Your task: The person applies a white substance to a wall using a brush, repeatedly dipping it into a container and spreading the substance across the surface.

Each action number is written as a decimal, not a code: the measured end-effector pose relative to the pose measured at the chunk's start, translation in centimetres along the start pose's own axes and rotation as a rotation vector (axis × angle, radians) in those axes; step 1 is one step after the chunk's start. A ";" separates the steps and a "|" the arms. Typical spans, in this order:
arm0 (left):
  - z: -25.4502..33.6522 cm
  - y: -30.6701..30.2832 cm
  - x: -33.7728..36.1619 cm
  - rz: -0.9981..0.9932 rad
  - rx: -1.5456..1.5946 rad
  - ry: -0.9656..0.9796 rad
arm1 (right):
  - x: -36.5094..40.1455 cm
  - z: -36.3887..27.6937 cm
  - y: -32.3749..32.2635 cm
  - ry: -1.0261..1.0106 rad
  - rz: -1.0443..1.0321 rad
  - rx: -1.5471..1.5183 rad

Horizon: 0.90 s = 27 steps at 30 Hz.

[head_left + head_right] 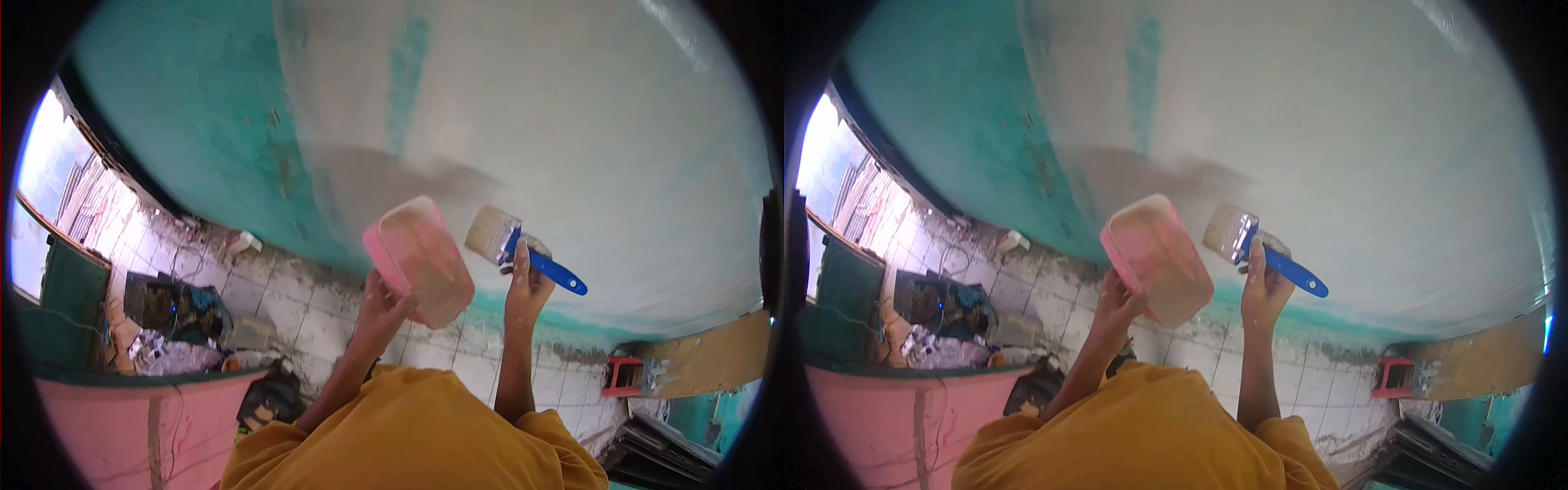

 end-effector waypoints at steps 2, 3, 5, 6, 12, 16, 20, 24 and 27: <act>1.0 -2.0 -1.3 -0.017 0.030 0.001 | 0.0 1.0 2.3 0.200 0.037 -0.150; 1.5 -3.0 -1.9 -0.013 0.054 -0.024 | 0.1 1.6 3.4 0.430 0.060 -0.293; 3.0 -4.5 -2.7 -0.034 0.064 -0.024 | 0.2 2.1 5.4 0.524 0.022 -0.479; 3.5 -5.2 -3.1 -0.030 0.074 -0.039 | 0.2 2.1 6.3 0.642 -0.031 -0.655; 6.7 -7.0 -4.5 -0.003 0.170 -0.117 | -4.2 -1.5 9.5 0.419 -0.119 -0.627; 6.8 -7.9 -5.3 0.024 0.226 -0.081 | -8.9 -10.6 11.5 -0.104 -0.096 0.012; 7.5 -8.7 -5.6 0.038 0.245 -0.049 | -13.0 -17.9 14.5 -0.901 0.116 0.583; 7.6 -9.5 -5.9 0.061 0.252 -0.030 | -14.3 -19.5 17.6 -1.321 0.257 0.856; 7.4 -10.0 -5.9 0.099 0.271 -0.026 | -13.7 -16.1 19.3 -1.324 0.101 1.036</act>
Point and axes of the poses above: each hand's wrist, its own x-axis away from the middle knuckle, its own y-axis out of the palm, z = x × y, the point moved 2 cm from there along -x, towards the middle knuckle, and after that the axes turned 15 degrees about x, right-handed, at the moved point
